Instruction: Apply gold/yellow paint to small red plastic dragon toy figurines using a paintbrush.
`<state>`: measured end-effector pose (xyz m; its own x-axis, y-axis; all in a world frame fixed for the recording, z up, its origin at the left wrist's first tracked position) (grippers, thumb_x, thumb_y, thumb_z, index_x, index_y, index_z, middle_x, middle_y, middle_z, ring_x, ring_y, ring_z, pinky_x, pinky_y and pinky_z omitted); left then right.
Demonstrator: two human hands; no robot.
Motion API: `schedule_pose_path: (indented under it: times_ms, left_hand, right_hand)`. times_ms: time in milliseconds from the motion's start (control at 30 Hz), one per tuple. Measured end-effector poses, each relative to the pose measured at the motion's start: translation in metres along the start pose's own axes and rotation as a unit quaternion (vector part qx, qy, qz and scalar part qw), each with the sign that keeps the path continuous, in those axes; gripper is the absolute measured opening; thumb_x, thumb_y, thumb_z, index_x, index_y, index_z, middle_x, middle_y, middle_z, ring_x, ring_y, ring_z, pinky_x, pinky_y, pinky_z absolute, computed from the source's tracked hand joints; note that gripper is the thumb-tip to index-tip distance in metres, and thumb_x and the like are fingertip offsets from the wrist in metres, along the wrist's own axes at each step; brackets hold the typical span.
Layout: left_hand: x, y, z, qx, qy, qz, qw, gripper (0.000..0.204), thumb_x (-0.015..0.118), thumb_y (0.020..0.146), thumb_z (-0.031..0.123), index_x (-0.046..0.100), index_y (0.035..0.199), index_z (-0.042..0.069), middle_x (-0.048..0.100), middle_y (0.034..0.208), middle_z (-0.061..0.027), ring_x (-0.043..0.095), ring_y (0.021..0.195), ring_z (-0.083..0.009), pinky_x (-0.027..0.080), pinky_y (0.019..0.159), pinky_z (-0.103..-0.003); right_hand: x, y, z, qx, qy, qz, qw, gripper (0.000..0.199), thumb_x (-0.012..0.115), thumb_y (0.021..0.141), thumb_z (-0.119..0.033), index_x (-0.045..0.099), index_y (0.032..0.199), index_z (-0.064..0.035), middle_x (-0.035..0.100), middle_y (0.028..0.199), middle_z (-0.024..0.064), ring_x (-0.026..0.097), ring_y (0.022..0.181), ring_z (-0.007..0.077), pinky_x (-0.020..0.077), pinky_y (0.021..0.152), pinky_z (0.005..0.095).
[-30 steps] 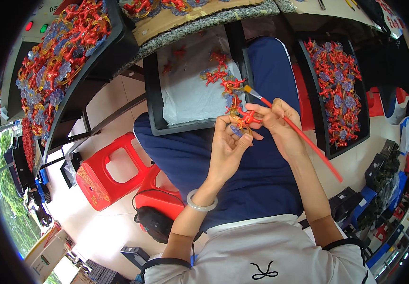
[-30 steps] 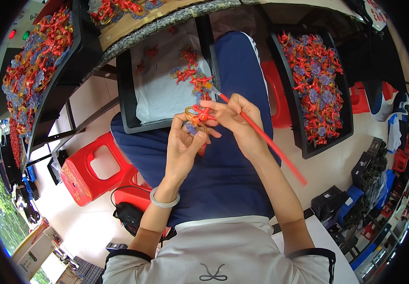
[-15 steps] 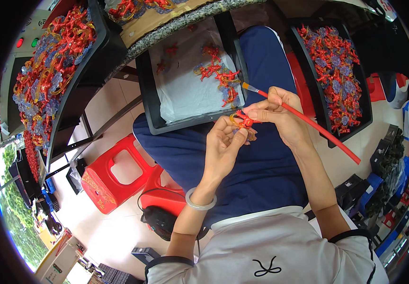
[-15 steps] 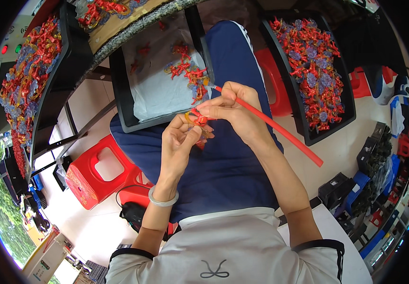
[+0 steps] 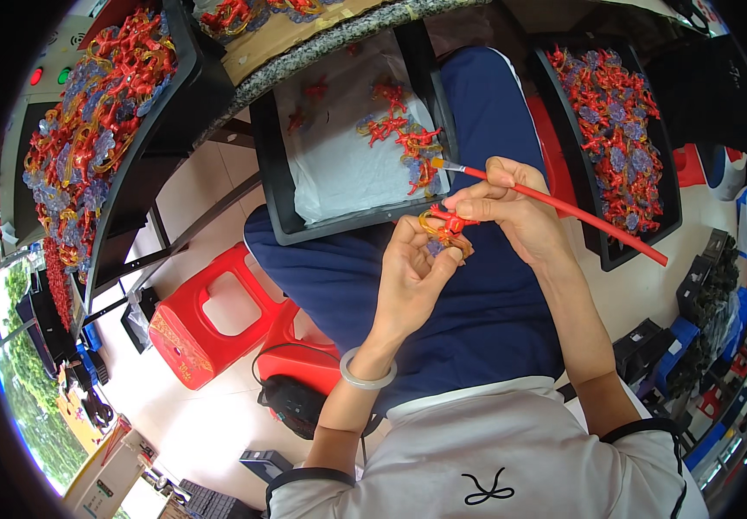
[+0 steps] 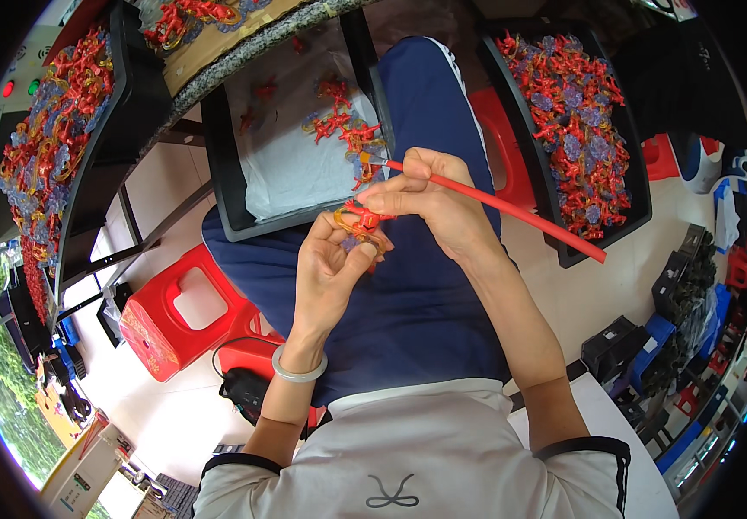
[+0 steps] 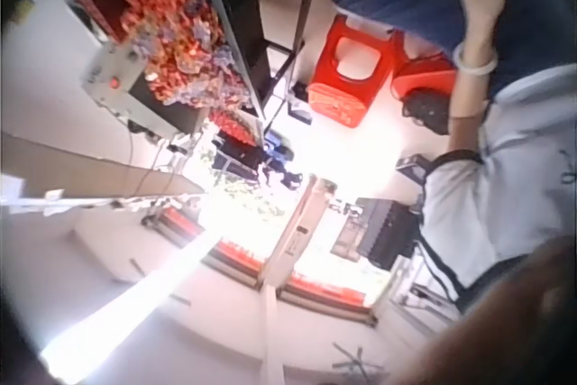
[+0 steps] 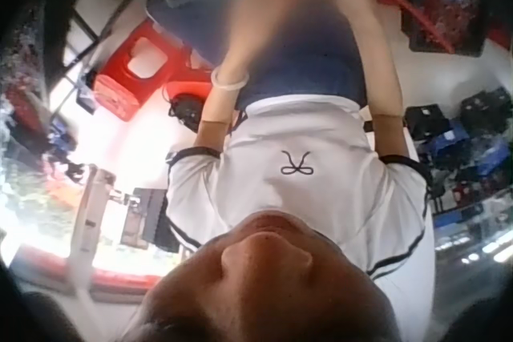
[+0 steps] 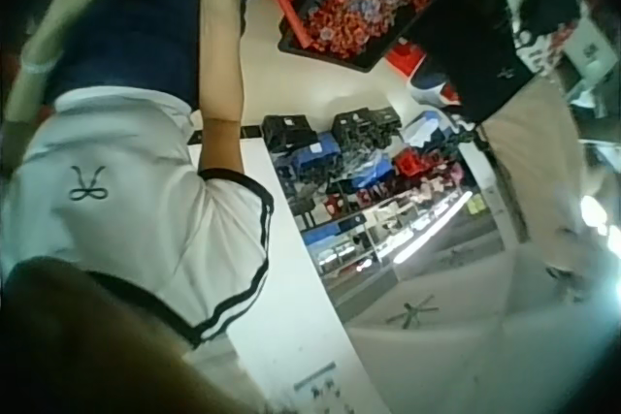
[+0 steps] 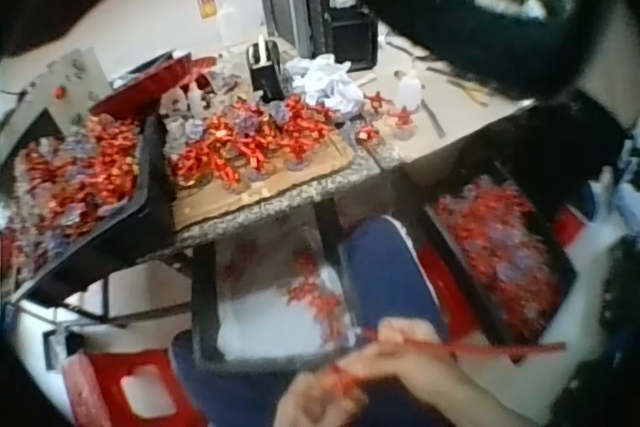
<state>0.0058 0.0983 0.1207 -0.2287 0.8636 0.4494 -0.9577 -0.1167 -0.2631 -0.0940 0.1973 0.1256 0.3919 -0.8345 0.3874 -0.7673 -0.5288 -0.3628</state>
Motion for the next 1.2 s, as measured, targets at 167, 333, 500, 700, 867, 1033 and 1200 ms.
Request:
schedule_pose_path:
  times_ms: [167,333,500,700,867,1033,1200]
  left_hand:
    - [-0.001,0.0,0.0,0.002,-0.008,0.017,1.0,0.023,0.054,0.087,-0.011,0.043,0.104,-0.001,0.061,0.097,-0.0121,0.06,0.087,-0.0123,0.049,0.078,-0.024]
    - [-0.007,0.0,0.003,0.03,0.006,0.074,0.997,0.021,0.057,0.085,-0.011,0.046,0.1,-0.002,0.063,0.095,-0.0121,0.062,0.087,-0.0123,0.05,0.079,-0.024]
    - [-0.014,-0.001,0.009,0.061,0.036,0.118,0.991,0.018,0.059,0.083,-0.01,0.049,0.096,-0.002,0.065,0.093,-0.0118,0.064,0.087,-0.0121,0.051,0.079,-0.023]
    - [-0.013,-0.002,0.015,0.058,0.058,0.136,0.987,0.02,0.06,0.081,-0.011,0.049,0.096,-0.003,0.066,0.093,-0.0116,0.063,0.086,-0.0106,0.05,0.077,-0.021]
    - [-0.016,-0.006,0.011,0.053,0.035,0.134,0.989,0.019,0.06,0.081,-0.011,0.05,0.095,-0.003,0.065,0.092,-0.0109,0.063,0.086,-0.0106,0.05,0.076,-0.02]
    - [-0.017,-0.006,0.014,0.056,0.05,0.142,0.987,0.019,0.061,0.08,-0.011,0.05,0.094,-0.002,0.065,0.09,-0.0101,0.063,0.082,-0.009,0.049,0.072,-0.019]
    - [-0.019,-0.005,0.016,0.04,0.072,0.14,0.987,0.018,0.063,0.08,-0.009,0.051,0.093,-0.002,0.066,0.089,-0.0095,0.062,0.077,-0.0077,0.049,0.067,-0.018]
  right_hand:
    - [0.004,-0.005,-0.003,0.004,-0.01,-0.012,1.0,0.042,0.069,0.076,0.007,0.033,0.069,-0.0136,0.069,0.078,0.0202,0.07,0.084,0.0225,0.0553,0.068,0.0269]
    - [0.002,-0.022,-0.048,-0.21,-0.14,0.028,0.967,0.023,0.054,0.096,-0.016,0.053,0.107,0.0046,0.068,0.087,0.0129,0.063,0.077,0.0145,0.0503,0.074,0.026]
    - [0.005,-0.051,-0.06,-0.206,-0.127,-0.065,0.968,0.054,0.051,0.095,-0.042,0.058,0.114,0.007,0.062,0.081,0.0089,0.057,0.07,0.0134,0.0458,0.068,0.0274]
    - [0.022,-0.064,-0.066,-0.274,-0.291,-0.059,0.915,0.034,0.064,0.086,-0.032,0.069,0.093,0.0009,0.06,0.072,0.0077,0.057,0.063,0.0144,0.0426,0.057,0.0237]
    - [0.033,-0.069,-0.077,-0.325,-0.322,-0.067,0.887,0.021,0.067,0.085,-0.02,0.066,0.083,0.0002,0.062,0.071,0.0084,0.057,0.061,0.0179,0.0425,0.056,0.0257]
    - [0.031,-0.064,-0.076,-0.314,-0.359,-0.048,0.878,0.017,0.065,0.087,-0.015,0.065,0.079,0.0,0.063,0.07,0.0075,0.057,0.061,0.018,0.0427,0.057,0.0276]
    - [0.028,-0.06,-0.07,-0.312,-0.319,-0.067,0.892,0.016,0.062,0.088,-0.013,0.066,0.079,0.0003,0.063,0.068,0.0073,0.057,0.062,0.0176,0.0428,0.059,0.0272]
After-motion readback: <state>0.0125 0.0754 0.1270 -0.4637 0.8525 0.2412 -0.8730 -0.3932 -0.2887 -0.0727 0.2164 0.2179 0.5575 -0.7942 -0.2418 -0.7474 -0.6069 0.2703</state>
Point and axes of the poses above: each hand's wrist, its own y-axis towards the middle knuckle, its own x-axis out of the palm, z = x × y, the point moved 8 cm from there along y, towards the middle knuckle
